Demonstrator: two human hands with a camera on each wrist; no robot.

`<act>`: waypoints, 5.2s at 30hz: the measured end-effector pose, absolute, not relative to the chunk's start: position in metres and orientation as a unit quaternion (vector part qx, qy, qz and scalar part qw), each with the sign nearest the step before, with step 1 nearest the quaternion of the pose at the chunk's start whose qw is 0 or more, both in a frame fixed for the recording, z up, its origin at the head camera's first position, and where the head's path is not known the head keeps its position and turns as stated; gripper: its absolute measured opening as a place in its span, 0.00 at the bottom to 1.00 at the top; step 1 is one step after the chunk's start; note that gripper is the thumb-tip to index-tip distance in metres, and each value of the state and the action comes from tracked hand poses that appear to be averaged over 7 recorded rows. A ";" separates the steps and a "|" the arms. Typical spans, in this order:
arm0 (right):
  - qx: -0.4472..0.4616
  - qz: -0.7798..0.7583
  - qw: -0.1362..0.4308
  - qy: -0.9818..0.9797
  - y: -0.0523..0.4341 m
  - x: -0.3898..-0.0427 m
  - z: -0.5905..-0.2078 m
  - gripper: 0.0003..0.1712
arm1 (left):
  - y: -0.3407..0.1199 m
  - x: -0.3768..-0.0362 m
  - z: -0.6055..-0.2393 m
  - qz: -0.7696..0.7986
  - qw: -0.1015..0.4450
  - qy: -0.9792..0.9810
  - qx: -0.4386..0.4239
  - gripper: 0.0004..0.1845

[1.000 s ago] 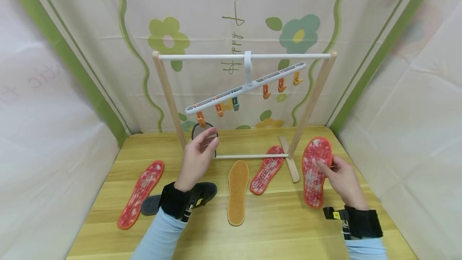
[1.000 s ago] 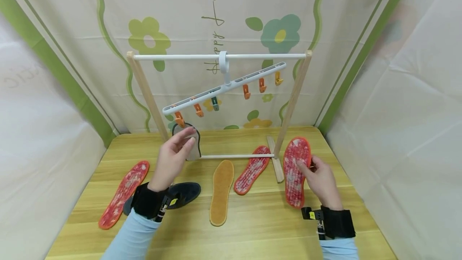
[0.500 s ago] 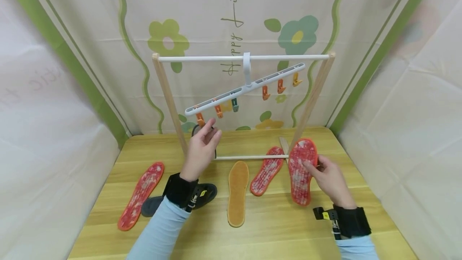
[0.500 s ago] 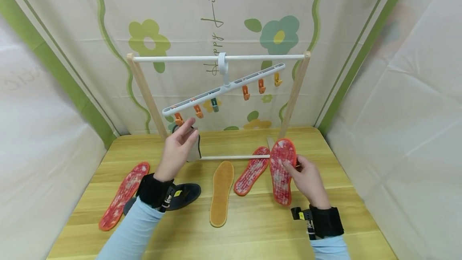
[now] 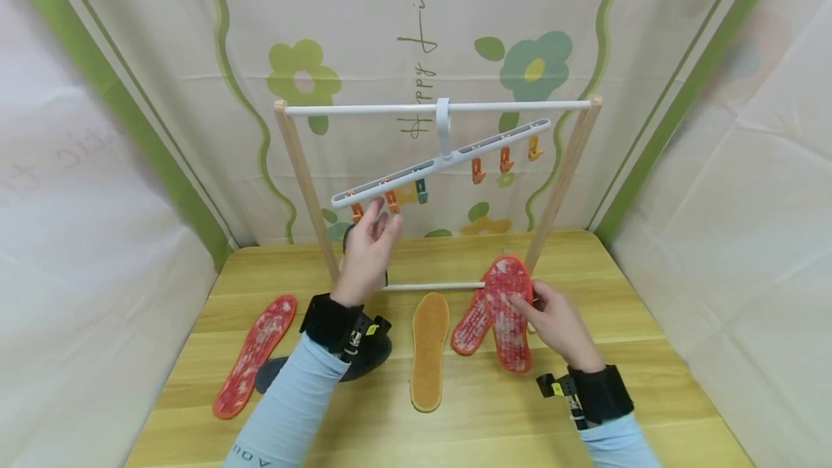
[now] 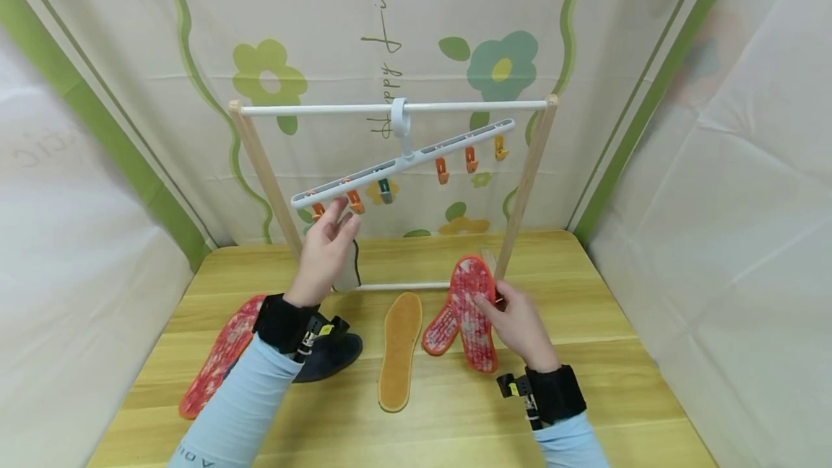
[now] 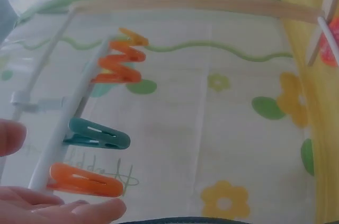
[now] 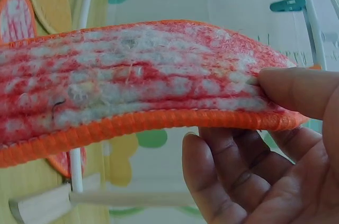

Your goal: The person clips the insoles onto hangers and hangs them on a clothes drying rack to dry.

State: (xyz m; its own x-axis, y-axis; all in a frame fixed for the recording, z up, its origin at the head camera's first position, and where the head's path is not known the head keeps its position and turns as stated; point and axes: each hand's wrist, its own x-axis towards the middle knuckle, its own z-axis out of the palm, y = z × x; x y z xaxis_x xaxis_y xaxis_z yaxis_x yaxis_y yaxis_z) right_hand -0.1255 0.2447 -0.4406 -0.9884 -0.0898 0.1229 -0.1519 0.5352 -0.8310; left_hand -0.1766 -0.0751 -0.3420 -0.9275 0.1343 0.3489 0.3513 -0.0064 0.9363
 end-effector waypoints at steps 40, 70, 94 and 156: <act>0.172 0.499 0.008 -0.849 0.164 -0.143 -0.424 0.11 | -0.080 -0.226 -0.339 -0.756 0.026 -0.647 -0.098 0.25; 0.193 0.488 0.038 -0.850 0.113 -0.170 -0.403 0.14 | -0.082 -0.215 -0.326 -0.700 0.038 -0.710 -0.066 0.28; 0.188 0.477 0.046 -0.857 0.106 -0.180 -0.401 0.11 | -0.079 -0.211 -0.325 -0.712 0.047 -0.698 -0.062 0.24; 0.171 0.526 0.063 -0.831 0.083 -0.191 -0.395 0.14 | -0.072 -0.212 -0.324 -0.681 0.075 -0.728 -0.040 0.24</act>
